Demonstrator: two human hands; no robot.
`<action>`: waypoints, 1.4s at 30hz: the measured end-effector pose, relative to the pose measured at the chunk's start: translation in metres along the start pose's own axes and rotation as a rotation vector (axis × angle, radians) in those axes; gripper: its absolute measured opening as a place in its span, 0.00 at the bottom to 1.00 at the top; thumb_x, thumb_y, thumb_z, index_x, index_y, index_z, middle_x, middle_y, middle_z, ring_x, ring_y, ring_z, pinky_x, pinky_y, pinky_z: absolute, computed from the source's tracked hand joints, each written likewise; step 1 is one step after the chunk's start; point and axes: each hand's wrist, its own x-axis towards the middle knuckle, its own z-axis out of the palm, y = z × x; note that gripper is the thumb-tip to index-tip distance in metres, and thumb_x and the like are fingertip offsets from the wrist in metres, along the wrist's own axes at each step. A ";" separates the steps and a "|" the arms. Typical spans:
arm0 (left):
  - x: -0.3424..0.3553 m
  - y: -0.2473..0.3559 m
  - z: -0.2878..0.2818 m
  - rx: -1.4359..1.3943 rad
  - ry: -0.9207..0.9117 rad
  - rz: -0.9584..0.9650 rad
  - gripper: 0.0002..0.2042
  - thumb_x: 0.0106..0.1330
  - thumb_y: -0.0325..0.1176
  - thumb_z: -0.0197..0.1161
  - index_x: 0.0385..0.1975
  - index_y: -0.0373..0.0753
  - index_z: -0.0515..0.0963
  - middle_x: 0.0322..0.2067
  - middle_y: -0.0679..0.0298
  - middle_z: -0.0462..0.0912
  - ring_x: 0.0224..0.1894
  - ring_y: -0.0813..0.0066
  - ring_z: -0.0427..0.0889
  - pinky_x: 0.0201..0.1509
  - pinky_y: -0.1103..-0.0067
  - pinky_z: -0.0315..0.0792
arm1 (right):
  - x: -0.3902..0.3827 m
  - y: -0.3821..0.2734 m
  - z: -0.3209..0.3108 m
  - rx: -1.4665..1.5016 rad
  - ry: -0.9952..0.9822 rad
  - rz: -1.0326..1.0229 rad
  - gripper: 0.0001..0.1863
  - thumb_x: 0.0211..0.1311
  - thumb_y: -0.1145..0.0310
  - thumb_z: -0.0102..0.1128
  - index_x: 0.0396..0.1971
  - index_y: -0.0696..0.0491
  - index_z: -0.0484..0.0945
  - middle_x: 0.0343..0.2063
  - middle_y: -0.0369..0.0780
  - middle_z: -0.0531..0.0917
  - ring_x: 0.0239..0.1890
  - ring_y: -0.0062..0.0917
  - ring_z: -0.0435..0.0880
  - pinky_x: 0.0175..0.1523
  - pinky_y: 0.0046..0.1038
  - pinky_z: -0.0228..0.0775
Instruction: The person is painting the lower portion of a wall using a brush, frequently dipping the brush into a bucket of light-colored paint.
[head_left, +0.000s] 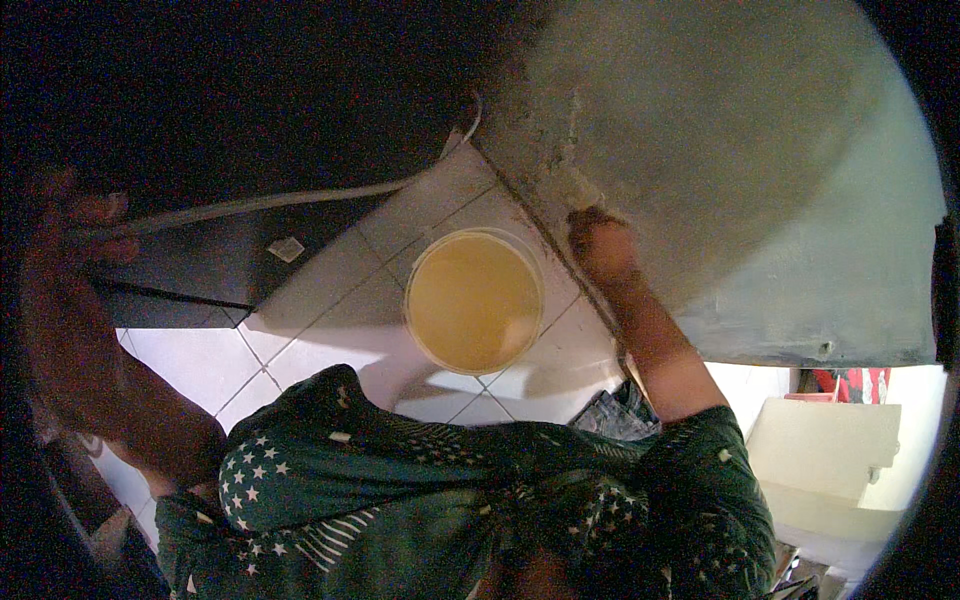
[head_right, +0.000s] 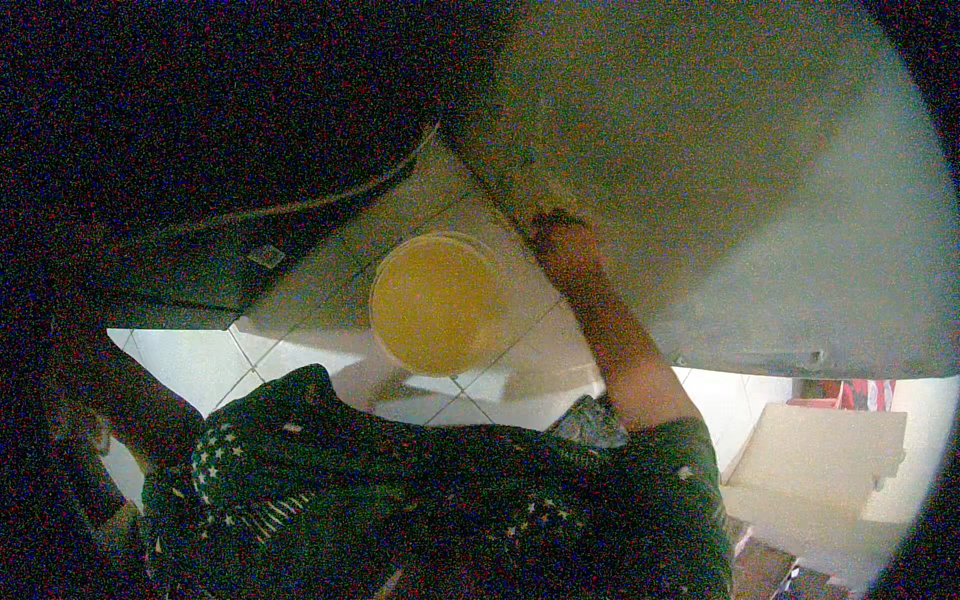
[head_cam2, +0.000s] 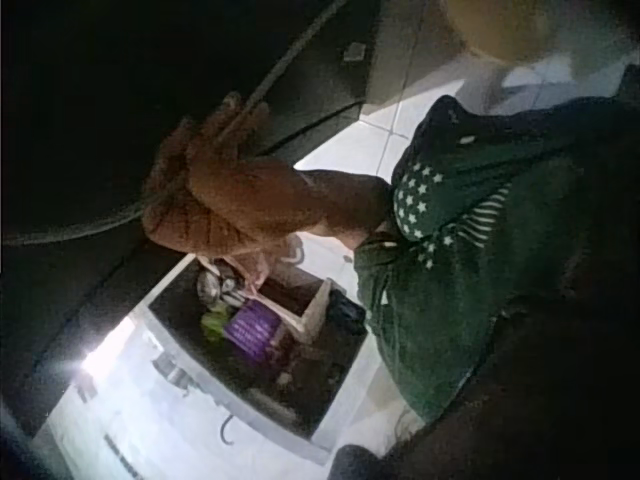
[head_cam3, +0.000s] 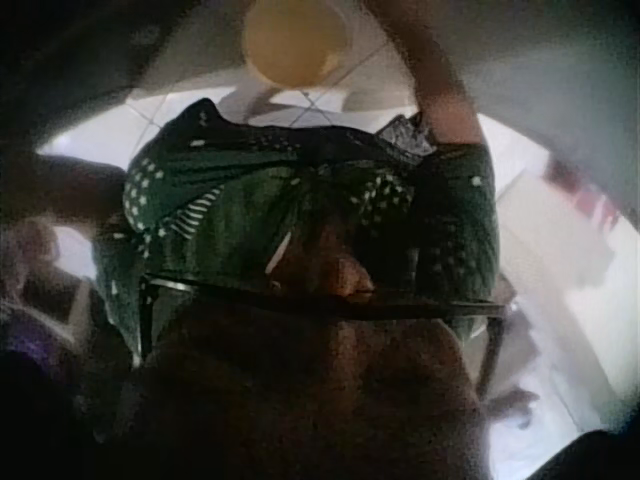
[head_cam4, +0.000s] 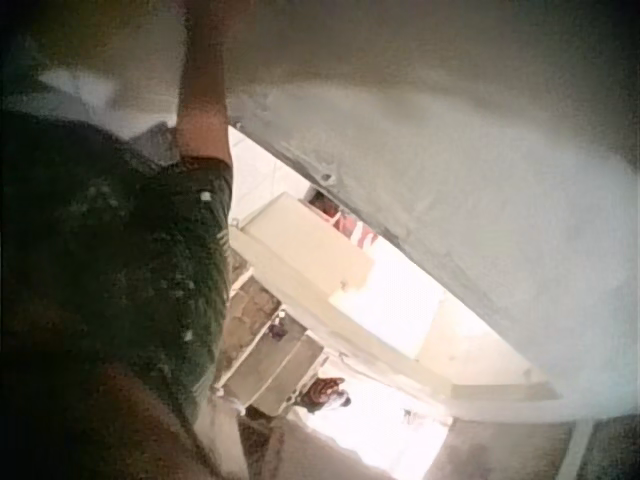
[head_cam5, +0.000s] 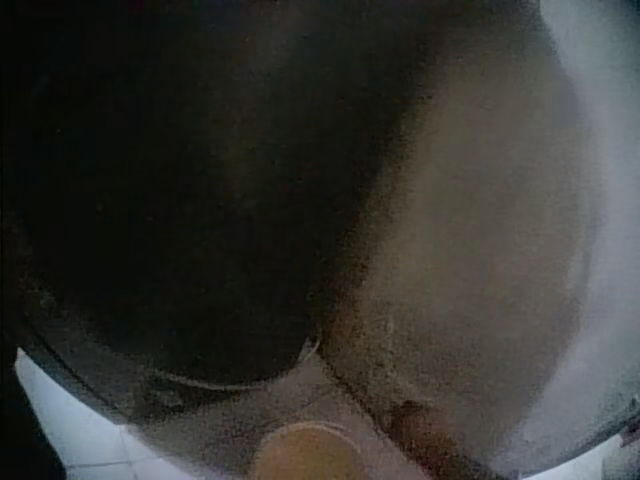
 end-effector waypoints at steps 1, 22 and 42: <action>-0.004 0.003 0.006 0.000 -0.001 0.029 0.20 0.69 0.42 0.44 0.52 0.39 0.73 0.40 0.51 0.80 0.40 0.62 0.80 0.37 0.73 0.75 | 0.000 -0.006 -0.028 0.019 0.111 -0.047 0.13 0.53 0.69 0.55 0.39 0.51 0.80 0.34 0.46 0.80 0.35 0.44 0.80 0.39 0.40 0.74; 0.029 0.022 0.028 -0.574 0.090 0.258 0.16 0.63 0.27 0.57 0.37 0.20 0.60 0.29 0.38 0.74 0.18 0.59 0.81 0.12 0.79 0.80 | 0.041 -0.073 -0.062 0.134 0.147 -0.069 0.11 0.56 0.64 0.53 0.36 0.51 0.79 0.34 0.48 0.80 0.33 0.43 0.81 0.34 0.42 0.73; 0.040 -0.005 0.007 -0.725 -0.045 -0.056 0.23 0.66 0.37 0.57 0.36 0.13 0.65 0.27 0.32 0.74 0.22 0.52 0.83 0.20 0.72 0.84 | 0.125 -0.046 0.013 0.251 -0.163 -0.044 0.11 0.53 0.65 0.55 0.33 0.54 0.79 0.33 0.50 0.81 0.36 0.47 0.80 0.42 0.40 0.73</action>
